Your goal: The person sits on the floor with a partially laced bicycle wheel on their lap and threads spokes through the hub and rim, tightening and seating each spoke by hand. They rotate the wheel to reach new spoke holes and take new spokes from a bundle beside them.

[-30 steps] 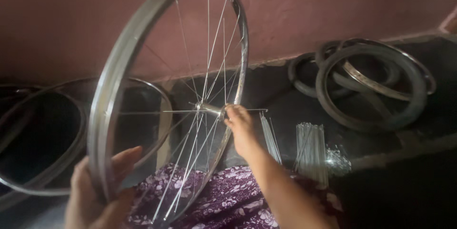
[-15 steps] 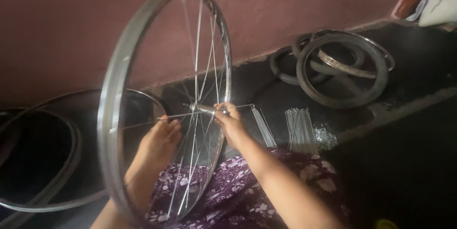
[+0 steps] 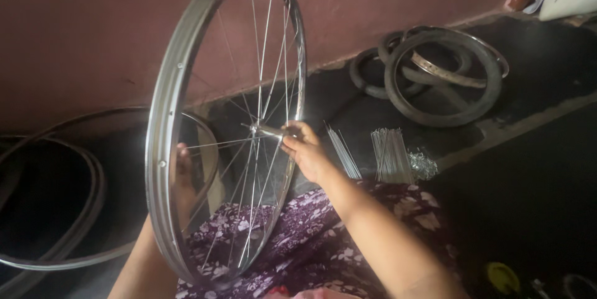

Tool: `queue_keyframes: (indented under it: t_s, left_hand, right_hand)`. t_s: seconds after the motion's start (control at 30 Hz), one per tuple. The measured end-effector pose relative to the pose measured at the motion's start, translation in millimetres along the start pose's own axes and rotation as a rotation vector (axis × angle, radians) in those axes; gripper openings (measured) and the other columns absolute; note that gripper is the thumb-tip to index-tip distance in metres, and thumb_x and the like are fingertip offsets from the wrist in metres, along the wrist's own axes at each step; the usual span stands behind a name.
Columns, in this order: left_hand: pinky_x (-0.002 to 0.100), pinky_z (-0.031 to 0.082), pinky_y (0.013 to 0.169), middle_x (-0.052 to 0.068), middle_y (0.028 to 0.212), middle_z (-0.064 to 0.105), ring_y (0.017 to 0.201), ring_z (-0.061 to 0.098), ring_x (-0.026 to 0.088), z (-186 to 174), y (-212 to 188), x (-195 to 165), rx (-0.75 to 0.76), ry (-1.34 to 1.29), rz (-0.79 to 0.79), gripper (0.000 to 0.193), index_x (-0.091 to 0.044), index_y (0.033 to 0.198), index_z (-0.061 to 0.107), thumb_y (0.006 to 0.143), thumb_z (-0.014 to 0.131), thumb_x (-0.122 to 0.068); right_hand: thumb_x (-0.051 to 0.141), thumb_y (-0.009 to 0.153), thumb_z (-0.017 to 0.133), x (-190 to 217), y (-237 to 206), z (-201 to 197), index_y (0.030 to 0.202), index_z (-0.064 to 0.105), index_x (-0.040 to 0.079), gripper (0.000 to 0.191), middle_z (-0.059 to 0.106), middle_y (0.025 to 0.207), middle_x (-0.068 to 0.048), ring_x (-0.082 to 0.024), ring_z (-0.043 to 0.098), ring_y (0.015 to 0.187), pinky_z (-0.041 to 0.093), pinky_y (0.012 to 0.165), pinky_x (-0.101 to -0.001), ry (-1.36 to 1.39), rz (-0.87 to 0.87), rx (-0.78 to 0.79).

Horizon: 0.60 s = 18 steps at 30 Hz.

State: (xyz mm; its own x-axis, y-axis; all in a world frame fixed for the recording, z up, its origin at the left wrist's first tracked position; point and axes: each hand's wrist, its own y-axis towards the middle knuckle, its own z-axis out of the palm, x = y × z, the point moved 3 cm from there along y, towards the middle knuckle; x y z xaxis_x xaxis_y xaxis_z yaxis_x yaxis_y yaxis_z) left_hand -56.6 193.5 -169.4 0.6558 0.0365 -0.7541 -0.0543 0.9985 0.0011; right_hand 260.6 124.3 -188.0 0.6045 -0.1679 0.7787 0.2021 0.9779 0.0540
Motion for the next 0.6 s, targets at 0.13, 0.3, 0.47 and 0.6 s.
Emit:
queue_keyframes:
  t_s: [0.13, 0.3, 0.47, 0.6]
  left_hand:
    - [0.023, 0.057, 0.089, 0.005, 0.110, 0.071, 0.100, 0.067, 0.012, -3, 6, -15, -0.089, -0.018, 0.057, 0.013, -0.011, 0.116, 0.065, 0.106, 0.066, -0.019]
    - [0.024, 0.057, 0.082, 0.008, 0.108, 0.074, 0.094, 0.070, 0.014, 11, -21, -40, -0.055, 0.037, 0.308, 0.016, -0.009, 0.114, 0.068, 0.102, 0.068, -0.019]
    - [0.028, 0.060, 0.094, 0.009, 0.108, 0.074, 0.098, 0.073, 0.016, 54, -52, -76, 0.048, 0.150, 0.703, 0.023, -0.001, 0.114, 0.070, 0.095, 0.082, 0.000]
    - [0.025, 0.058, 0.084, 0.010, 0.104, 0.077, 0.090, 0.072, 0.014, 72, -85, -102, -0.054, 0.631, 0.929, 0.017, 0.003, 0.114, 0.073, 0.101, 0.082, 0.004]
  right_hand:
    - [0.001, 0.093, 0.068, 3, 1, 7, 0.132, 0.061, 0.009, 0.040, 0.065, 0.120, -0.003, -0.013, 0.065, 0.105, 0.056, 0.094, -0.0290, -0.065, -0.040, 0.016]
    - [-0.004, 0.088, 0.070, 1, 2, 8, 0.136, 0.059, 0.009, 0.050, 0.065, 0.122, -0.003, -0.013, 0.065, 0.105, 0.056, 0.093, -0.0292, -0.192, -0.044, 0.023]
    - [-0.005, 0.087, 0.070, 4, 1, 18, 0.137, 0.057, 0.008, 0.053, 0.064, 0.116, -0.002, -0.011, 0.064, 0.102, 0.057, 0.092, -0.0287, -0.347, -0.079, 0.016]
    - [0.000, 0.089, 0.069, 13, -10, 26, 0.137, 0.057, 0.006, 0.050, 0.064, 0.112, -0.004, -0.011, 0.062, 0.098, 0.054, 0.089, -0.0270, -0.426, -0.081, 0.037]
